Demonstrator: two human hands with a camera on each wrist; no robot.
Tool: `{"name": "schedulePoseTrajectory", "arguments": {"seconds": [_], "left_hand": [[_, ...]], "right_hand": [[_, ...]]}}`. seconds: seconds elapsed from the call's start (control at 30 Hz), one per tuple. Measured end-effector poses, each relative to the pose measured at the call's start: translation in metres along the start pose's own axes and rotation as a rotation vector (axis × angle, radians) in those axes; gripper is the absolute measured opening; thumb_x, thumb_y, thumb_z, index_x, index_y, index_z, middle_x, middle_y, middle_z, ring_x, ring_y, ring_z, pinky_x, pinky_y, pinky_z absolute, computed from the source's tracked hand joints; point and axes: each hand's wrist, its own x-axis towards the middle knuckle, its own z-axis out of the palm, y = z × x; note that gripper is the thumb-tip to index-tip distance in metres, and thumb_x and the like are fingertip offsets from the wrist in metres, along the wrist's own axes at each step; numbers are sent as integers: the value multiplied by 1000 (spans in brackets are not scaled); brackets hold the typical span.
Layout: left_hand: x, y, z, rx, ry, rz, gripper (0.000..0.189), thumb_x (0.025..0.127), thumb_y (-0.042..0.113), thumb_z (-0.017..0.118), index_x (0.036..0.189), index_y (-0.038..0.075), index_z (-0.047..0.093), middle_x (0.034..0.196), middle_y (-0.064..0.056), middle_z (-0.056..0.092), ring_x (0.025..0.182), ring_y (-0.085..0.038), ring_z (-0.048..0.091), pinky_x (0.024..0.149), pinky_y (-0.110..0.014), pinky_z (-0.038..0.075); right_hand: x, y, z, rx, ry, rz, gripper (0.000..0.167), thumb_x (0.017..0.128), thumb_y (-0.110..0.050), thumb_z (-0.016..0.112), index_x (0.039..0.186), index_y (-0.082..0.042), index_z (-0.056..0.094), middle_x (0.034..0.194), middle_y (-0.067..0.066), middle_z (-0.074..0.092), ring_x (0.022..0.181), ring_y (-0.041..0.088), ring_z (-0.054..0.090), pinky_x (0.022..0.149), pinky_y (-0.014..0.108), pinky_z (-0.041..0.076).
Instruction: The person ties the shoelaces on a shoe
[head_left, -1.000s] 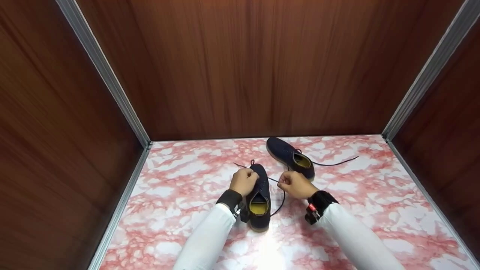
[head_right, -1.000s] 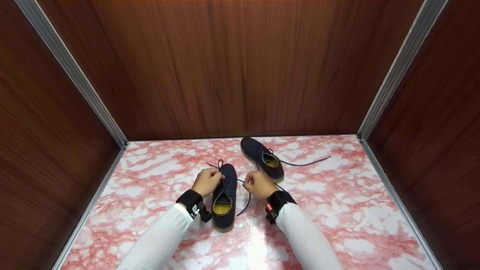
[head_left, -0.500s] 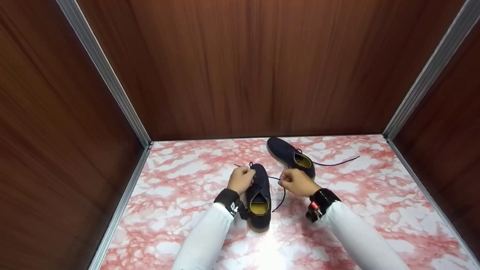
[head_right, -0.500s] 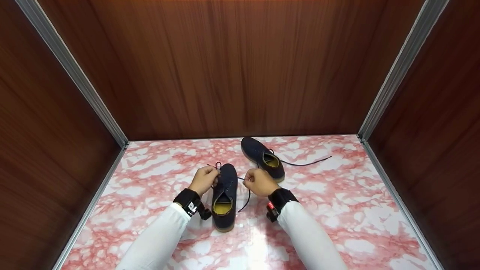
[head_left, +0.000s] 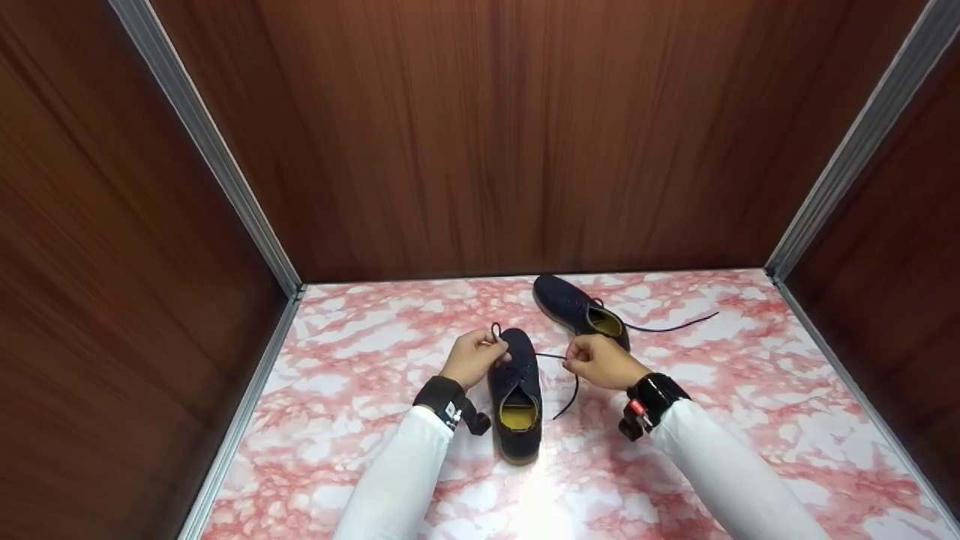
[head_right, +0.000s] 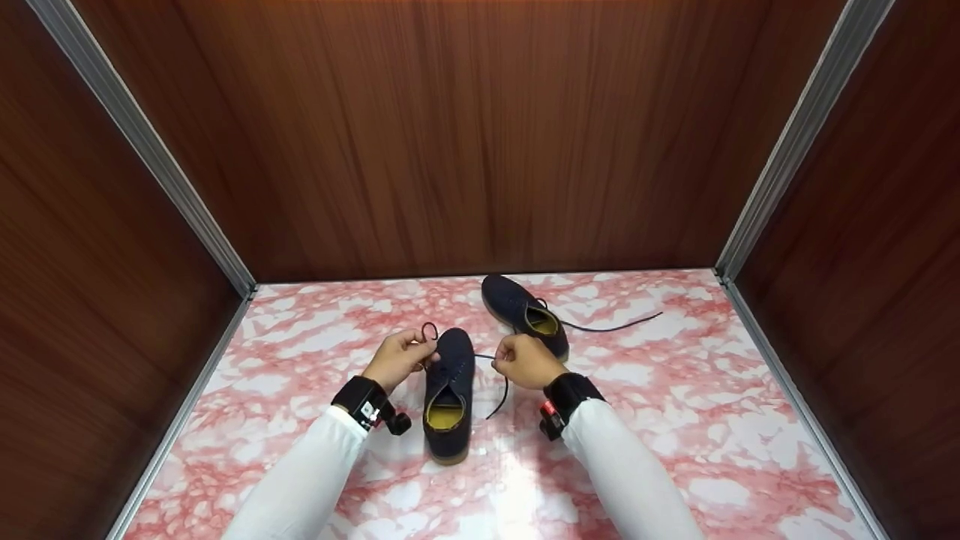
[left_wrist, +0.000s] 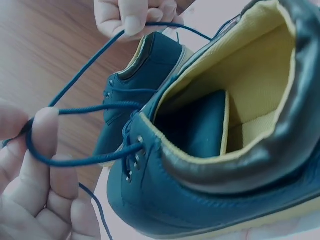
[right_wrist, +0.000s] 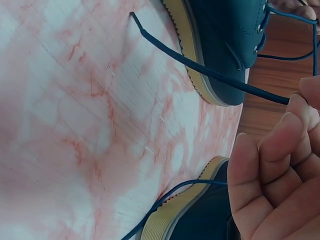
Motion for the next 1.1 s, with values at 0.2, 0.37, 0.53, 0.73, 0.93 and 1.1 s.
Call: {"name": "schedulePoseTrajectory", "arguments": {"seconds": [0.2, 0.37, 0.53, 0.73, 0.93, 1.1], "left_hand": [[-2, 0, -3, 15, -40, 13, 11, 95, 8, 73, 95, -3, 70, 93, -18, 81, 78, -4, 73, 75, -18, 54], [-2, -1, 2, 52, -32, 19, 13, 96, 8, 73, 100, -4, 72, 94, -16, 81, 82, -9, 76, 72, -18, 54], [-1, 1, 5, 110, -39, 17, 14, 95, 9, 74, 101, -4, 75, 94, -16, 81, 82, -10, 76, 71, -19, 57], [0, 5, 0, 254, -31, 97, 13, 93, 13, 77, 95, 1, 80, 90, -13, 81, 75, -1, 66, 72, -18, 53], [-1, 4, -2, 356, 2, 145, 12, 91, 18, 81, 91, 6, 83, 94, -9, 81, 76, 1, 60, 74, -17, 50], [-1, 2, -1, 349, 34, 153, 10, 89, 17, 82, 91, 6, 83, 92, -9, 82, 75, 2, 62, 74, -16, 51]], "right_hand": [[-3, -2, -4, 18, 4, 22, 17, 94, -14, 74, 80, -7, 68, 72, -5, 62, 67, 6, 54, 62, 19, 44], [-4, -2, -8, 51, 12, 25, 18, 96, -15, 73, 81, -6, 69, 71, 1, 67, 64, 4, 56, 58, 18, 43], [-3, -4, -13, 97, 1, 44, 20, 97, -16, 73, 82, -3, 70, 70, 5, 67, 57, 2, 54, 53, 17, 43], [-1, -13, -20, 131, 25, 52, 19, 95, -16, 75, 82, -2, 71, 70, 10, 69, 56, 3, 56, 53, 18, 46], [1, -25, -27, 170, 39, 54, 25, 95, -18, 75, 77, -2, 69, 63, 2, 65, 54, 6, 54, 53, 18, 44], [3, -34, -26, 249, 39, 97, 30, 97, -22, 74, 76, 0, 69, 62, 1, 65, 55, 5, 57, 55, 18, 49]]}}
